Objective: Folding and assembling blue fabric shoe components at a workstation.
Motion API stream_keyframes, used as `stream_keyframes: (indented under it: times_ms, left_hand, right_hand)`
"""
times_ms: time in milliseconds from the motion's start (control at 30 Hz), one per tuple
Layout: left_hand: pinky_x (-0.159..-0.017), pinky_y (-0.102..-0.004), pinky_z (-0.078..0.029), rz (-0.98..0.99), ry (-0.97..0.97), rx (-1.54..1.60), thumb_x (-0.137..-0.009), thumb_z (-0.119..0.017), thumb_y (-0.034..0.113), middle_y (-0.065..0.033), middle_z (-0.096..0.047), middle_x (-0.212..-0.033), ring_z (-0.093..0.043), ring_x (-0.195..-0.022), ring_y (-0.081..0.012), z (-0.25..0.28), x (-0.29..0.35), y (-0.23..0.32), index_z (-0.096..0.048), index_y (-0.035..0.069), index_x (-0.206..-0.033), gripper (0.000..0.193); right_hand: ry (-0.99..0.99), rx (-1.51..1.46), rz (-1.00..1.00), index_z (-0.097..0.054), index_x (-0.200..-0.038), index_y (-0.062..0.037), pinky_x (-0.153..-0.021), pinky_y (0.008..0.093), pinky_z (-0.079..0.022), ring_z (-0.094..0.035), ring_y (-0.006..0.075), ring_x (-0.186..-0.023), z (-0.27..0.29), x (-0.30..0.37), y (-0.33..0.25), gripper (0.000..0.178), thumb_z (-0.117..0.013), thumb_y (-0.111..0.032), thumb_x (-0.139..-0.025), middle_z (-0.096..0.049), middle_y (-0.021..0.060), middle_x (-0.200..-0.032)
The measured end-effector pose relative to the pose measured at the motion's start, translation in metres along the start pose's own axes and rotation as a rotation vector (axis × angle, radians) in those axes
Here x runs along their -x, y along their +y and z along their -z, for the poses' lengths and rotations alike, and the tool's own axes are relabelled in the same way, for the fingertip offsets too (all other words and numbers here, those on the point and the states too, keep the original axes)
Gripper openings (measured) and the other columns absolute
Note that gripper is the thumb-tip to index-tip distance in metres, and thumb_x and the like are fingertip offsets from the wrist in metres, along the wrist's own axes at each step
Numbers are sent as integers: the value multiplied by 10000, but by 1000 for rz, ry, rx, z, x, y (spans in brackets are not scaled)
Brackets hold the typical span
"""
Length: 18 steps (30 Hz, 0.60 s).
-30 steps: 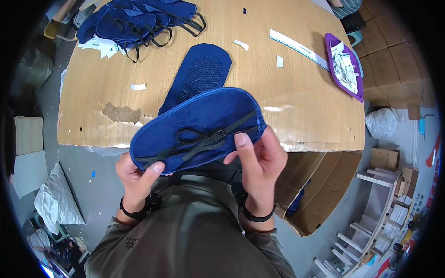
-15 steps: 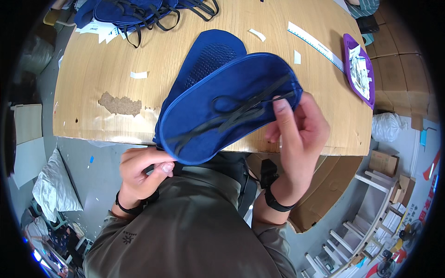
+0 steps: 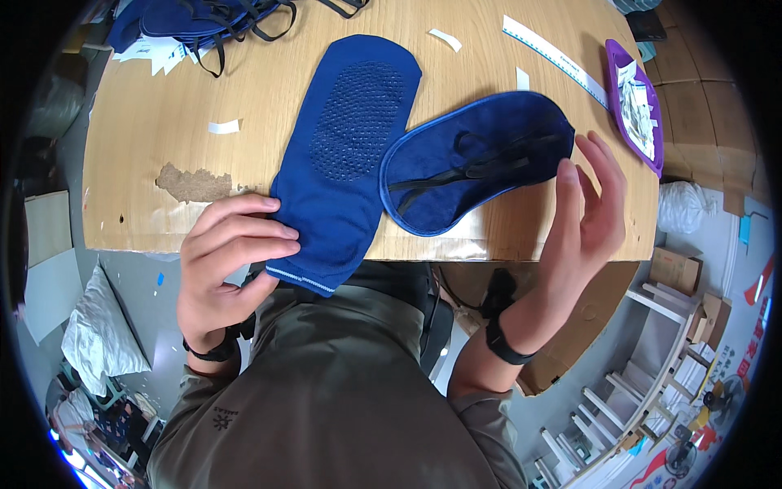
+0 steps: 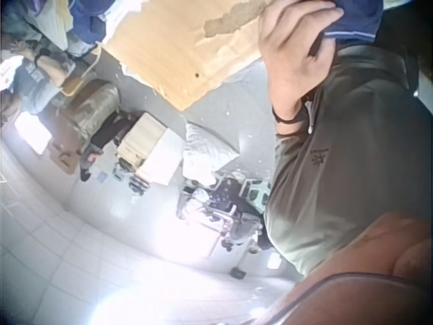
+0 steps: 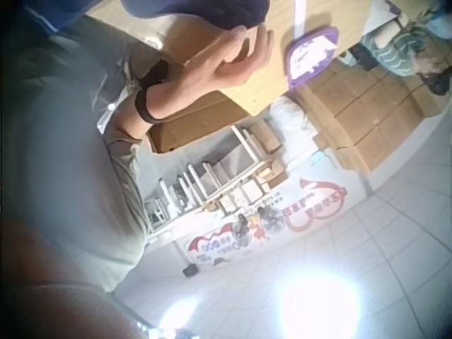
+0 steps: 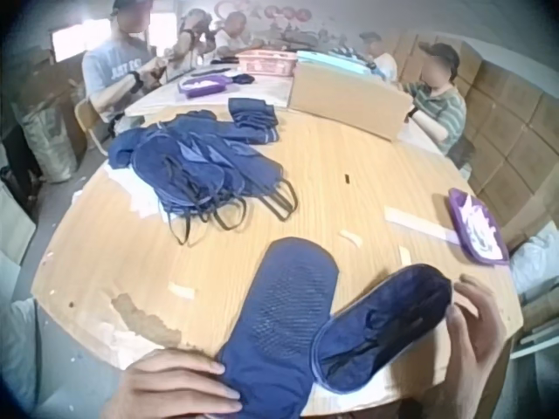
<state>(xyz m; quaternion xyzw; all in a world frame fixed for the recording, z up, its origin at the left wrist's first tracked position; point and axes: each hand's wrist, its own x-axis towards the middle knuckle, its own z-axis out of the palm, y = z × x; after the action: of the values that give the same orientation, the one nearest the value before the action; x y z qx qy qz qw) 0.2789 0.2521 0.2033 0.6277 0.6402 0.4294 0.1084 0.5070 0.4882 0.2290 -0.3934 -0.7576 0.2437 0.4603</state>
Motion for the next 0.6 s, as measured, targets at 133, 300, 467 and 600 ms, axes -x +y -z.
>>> stream_keyframes:
  times_ms: [133,300,467,600]
  left_hand:
    - [-789,-346,-516,-25,38,-24,-565,-727,44,8,-724,-921,-645,-962,-237,-6,-3,-2,-766,129,-891,339]
    - [-740,-323,-512,6,62,27,-575,-749,57,0,-717,-841,-637,-878,-214,-4,-6,1,-780,129,-899,334]
    - [-675,-305,-470,84,-10,103,-610,-814,96,-53,-720,-767,-586,-756,-198,0,-6,-1,-774,48,-914,311]
    - [-624,-286,-442,104,91,70,-591,-842,123,-5,-636,-694,-559,-656,-151,-8,-7,2,-796,135,-937,349]
  right_hand:
    - [-113,-31,352,-684,-1011,51,-910,365,-504,-635,283,-1023,-4,39,-41,231,-716,-32,-798,-653,207,-1127]
    - [-539,-291,361,-728,-945,0,-755,369,-546,-661,278,-874,-24,61,-68,312,-816,-70,-655,-685,138,-1011]
    - [-605,-262,336,-757,-982,-66,-690,340,-551,-662,255,-804,-45,82,-64,359,-832,-88,-631,-686,87,-997]
    - [-454,-214,288,-770,-928,-77,-658,316,-535,-655,227,-778,-53,91,-59,308,-825,-35,-627,-695,73,-941]
